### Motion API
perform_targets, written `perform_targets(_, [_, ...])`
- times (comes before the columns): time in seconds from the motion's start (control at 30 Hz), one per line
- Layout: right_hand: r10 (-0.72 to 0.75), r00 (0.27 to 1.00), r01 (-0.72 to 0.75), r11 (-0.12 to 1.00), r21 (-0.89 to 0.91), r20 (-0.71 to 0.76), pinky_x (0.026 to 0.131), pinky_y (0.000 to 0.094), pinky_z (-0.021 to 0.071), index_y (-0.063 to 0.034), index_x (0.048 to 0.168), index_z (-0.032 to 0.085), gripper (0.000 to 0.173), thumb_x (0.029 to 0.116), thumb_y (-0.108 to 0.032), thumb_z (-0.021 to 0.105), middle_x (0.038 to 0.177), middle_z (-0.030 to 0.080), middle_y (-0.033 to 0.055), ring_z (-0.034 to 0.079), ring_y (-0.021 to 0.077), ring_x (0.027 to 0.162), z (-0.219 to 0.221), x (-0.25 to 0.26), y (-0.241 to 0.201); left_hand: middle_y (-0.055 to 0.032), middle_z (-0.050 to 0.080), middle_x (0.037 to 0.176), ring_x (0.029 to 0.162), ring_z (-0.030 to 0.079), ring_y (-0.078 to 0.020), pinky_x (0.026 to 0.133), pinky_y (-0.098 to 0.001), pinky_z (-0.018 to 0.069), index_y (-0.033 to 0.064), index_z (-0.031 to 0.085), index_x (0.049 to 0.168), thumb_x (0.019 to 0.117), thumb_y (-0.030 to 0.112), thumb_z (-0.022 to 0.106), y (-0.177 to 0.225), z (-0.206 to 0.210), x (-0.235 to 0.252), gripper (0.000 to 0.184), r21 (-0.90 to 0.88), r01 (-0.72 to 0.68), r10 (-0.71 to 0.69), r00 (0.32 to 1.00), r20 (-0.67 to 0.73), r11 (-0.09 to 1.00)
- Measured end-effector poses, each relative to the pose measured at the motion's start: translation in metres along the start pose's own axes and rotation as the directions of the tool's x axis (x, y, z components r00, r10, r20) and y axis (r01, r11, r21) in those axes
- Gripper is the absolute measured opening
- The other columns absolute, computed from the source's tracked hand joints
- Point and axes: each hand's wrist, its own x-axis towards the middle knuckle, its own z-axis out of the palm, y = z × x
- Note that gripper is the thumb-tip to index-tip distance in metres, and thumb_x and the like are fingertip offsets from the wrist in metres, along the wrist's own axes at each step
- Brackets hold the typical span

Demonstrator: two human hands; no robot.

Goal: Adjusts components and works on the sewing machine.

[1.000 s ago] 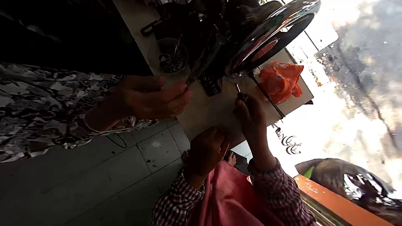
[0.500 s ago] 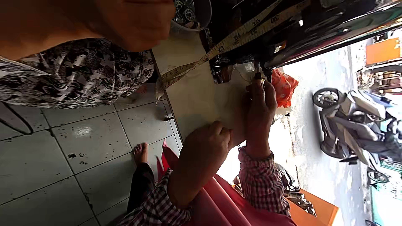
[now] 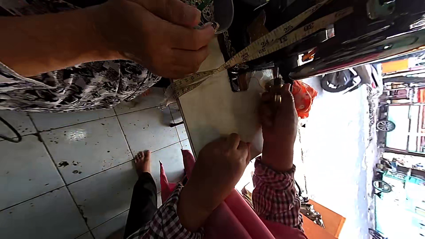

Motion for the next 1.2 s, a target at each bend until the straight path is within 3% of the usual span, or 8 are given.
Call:
perform_targets(0.3, [0.079,0.991,-0.093,0.987,0.134,0.112,0.035,0.0103,0.0334,-0.0139,0.111,0.058,0.047,0.1127,-0.041,0.020,0.078,0.062,-0.0054,0.040,-0.0026,0.041,-0.005,0.002,-0.003,-0.0068,0.055,0.065,0.054,0.058,-0.0208,0.043,-0.0310,0.0423,0.0066,0.067,0.067,0.0962,0.021,0.057,0.000,0.000,0.000,0.034,-0.012,0.006,-0.005,1.000,0.009,1.000])
perform_targets(0.37, [0.083,0.978,-0.126,0.966,0.226,0.191,0.036,0.0098,0.0342,-0.0134,0.111,0.059,0.046,0.1126,-0.041,0.022,0.082,0.063,-0.0038,0.041,-0.0024,0.041,-0.009,0.002,-0.002,-0.0070,0.055,0.065,0.054,0.058,-0.0211,0.042,-0.0312,0.0417,0.0065,0.067,0.067,0.0962,0.020,0.057,0.000,0.000,0.000,0.034,-0.009,0.004,-0.004,1.000,0.005,1.000])
perform_targets(0.47, [0.112,0.895,-0.339,0.799,0.496,0.432,0.040,0.0102,0.0410,-0.0096,0.113,0.059,0.045,0.1115,-0.042,0.028,0.082,0.061,-0.0015,0.047,-0.0003,0.044,-0.018,0.006,0.001,-0.0074,0.055,0.065,0.053,0.057,-0.0213,0.042,-0.0310,0.0405,0.0064,0.064,0.065,0.0959,0.020,0.057,0.000,0.001,0.000,0.034,-0.003,-0.001,0.001,1.000,-0.005,1.000])
perform_targets(0.53, [0.132,0.861,-0.440,0.677,0.590,0.492,0.041,0.0115,0.0434,-0.0068,0.112,0.058,0.044,0.1106,-0.043,0.032,0.081,0.061,0.0007,0.050,0.0022,0.046,-0.019,0.008,0.000,-0.0076,0.055,0.065,0.054,0.057,-0.0211,0.042,-0.0309,0.0401,0.0061,0.064,0.065,0.0958,0.020,0.057,0.000,0.001,0.000,0.034,-0.006,-0.003,0.003,1.000,-0.006,1.000])
perform_targets(0.57, [0.125,0.870,-0.423,0.685,0.593,0.476,0.041,0.0113,0.0431,-0.0066,0.112,0.059,0.044,0.1108,-0.042,0.032,0.083,0.061,0.0010,0.050,0.0021,0.046,-0.018,0.008,0.000,-0.0076,0.055,0.065,0.054,0.057,-0.0211,0.042,-0.0308,0.0401,0.0061,0.063,0.065,0.0960,0.019,0.057,0.000,0.001,0.000,0.035,-0.005,-0.003,0.003,1.000,-0.003,1.000])
perform_targets(0.67, [0.065,0.941,-0.218,0.867,0.448,0.331,0.039,0.0104,0.0382,-0.0109,0.111,0.059,0.046,0.1124,-0.040,0.023,0.085,0.064,-0.0020,0.046,-0.0012,0.044,-0.012,0.005,0.000,-0.0076,0.053,0.064,0.053,0.057,-0.0213,0.041,-0.0307,0.0398,0.0061,0.062,0.063,0.0962,0.020,0.057,-0.001,0.000,0.000,0.036,-0.008,-0.005,0.005,1.000,0.004,1.000])
perform_targets(0.73, [0.046,0.961,-0.151,0.913,0.380,0.271,0.037,0.0107,0.0367,-0.0113,0.111,0.058,0.046,0.1126,-0.039,0.022,0.080,0.063,-0.0033,0.044,-0.0012,0.043,-0.008,0.003,0.000,-0.0076,0.053,0.063,0.052,0.056,-0.0212,0.041,-0.0306,0.0390,0.0065,0.060,0.062,0.0967,0.020,0.056,-0.001,0.001,0.000,0.037,-0.013,-0.004,0.004,1.000,0.002,1.000])
perform_targets(1.2, [0.047,0.967,-0.136,0.926,0.353,0.249,0.036,0.0109,0.0373,-0.0109,0.114,0.056,0.046,0.1125,-0.040,0.020,0.077,0.061,-0.0031,0.045,-0.0004,0.042,-0.006,0.003,0.001,-0.0068,0.053,0.064,0.052,0.055,-0.0201,0.042,-0.0297,0.0374,0.0072,0.061,0.064,0.0972,0.021,0.056,-0.001,0.000,0.000,0.037,-0.007,-0.001,0.001,1.000,-0.002,1.000])
